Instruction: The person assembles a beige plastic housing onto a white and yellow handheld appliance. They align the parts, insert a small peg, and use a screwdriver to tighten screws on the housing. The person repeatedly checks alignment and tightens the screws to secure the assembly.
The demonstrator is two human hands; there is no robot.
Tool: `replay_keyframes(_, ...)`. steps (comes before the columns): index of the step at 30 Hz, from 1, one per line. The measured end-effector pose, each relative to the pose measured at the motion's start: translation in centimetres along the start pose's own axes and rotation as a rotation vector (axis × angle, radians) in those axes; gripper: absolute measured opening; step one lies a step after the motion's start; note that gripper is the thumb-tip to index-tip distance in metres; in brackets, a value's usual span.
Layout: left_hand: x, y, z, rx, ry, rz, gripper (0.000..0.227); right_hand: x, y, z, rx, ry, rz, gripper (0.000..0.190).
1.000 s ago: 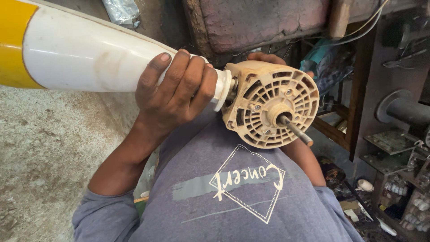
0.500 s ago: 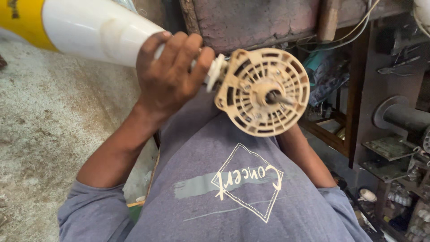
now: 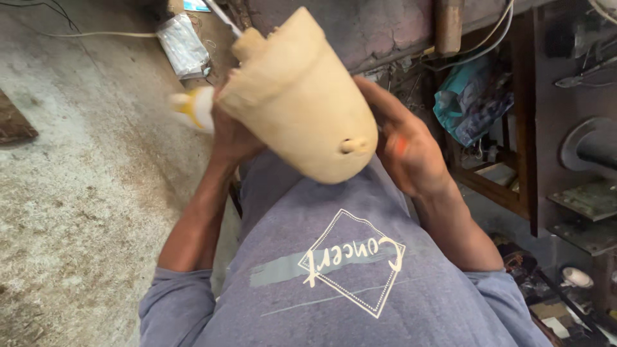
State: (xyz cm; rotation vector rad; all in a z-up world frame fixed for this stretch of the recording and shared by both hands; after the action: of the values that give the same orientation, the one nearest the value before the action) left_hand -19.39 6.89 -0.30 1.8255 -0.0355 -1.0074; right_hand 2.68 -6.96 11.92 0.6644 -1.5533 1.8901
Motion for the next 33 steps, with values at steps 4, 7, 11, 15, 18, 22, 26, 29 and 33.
replay_keyframes(4,3.6,-2.1,2.7,-0.249,-0.091,0.695,0.078,1.7,-0.8,0.9,-0.118,-0.055,0.507,0.088)
replay_keyframes(7,5.0,-3.4,4.8,-0.295,-0.096,0.747,0.078,2.8,-0.3,0.3,-0.18,-0.086,0.693,0.091)
replay_keyframes(11,5.7,-4.0,6.1,-0.235,-0.1,0.678,0.077,4.7,-1.0,-0.9,-0.255,-0.193,0.736,0.089)
replay_keyframes(15,5.9,-4.1,6.5,-0.15,-0.073,0.582,0.077,7.2,-2.6,-1.6,-0.362,-0.287,0.889,0.077)
replay_keyframes(18,4.9,-3.9,5.6,-0.056,-0.015,0.441,0.076,8.9,-2.9,-2.0,-0.41,-0.411,1.0,0.059)
replay_keyframes(22,2.0,-2.7,3.4,0.133,0.081,0.156,0.075,9.3,-1.9,-2.3,-0.536,-0.377,0.962,0.039)
replay_keyframes(26,-0.7,-1.7,1.9,0.188,0.028,0.168,0.057,8.9,-0.1,-2.4,-0.667,-0.327,0.838,0.032)
replay_keyframes(29,-1.6,-1.2,1.6,0.197,0.035,0.036,0.051,8.9,0.4,-2.7,-0.721,-0.345,0.845,0.033)
replay_keyframes(33,-1.1,-1.8,1.6,0.195,0.06,0.145,0.056,8.6,0.6,-3.4,-0.89,-0.44,0.793,0.034)
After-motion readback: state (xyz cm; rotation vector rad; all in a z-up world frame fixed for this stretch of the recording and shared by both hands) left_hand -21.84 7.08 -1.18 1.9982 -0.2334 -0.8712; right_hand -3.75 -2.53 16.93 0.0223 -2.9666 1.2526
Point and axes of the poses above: each hand's wrist, its own z-axis away from the middle knuckle, its own x-axis out of the palm, y = z × x, the point moved 3 cm from there along -z, towards the middle knuckle, and after that the axes turned 11 degrees about -z, right-handed, at the moved point
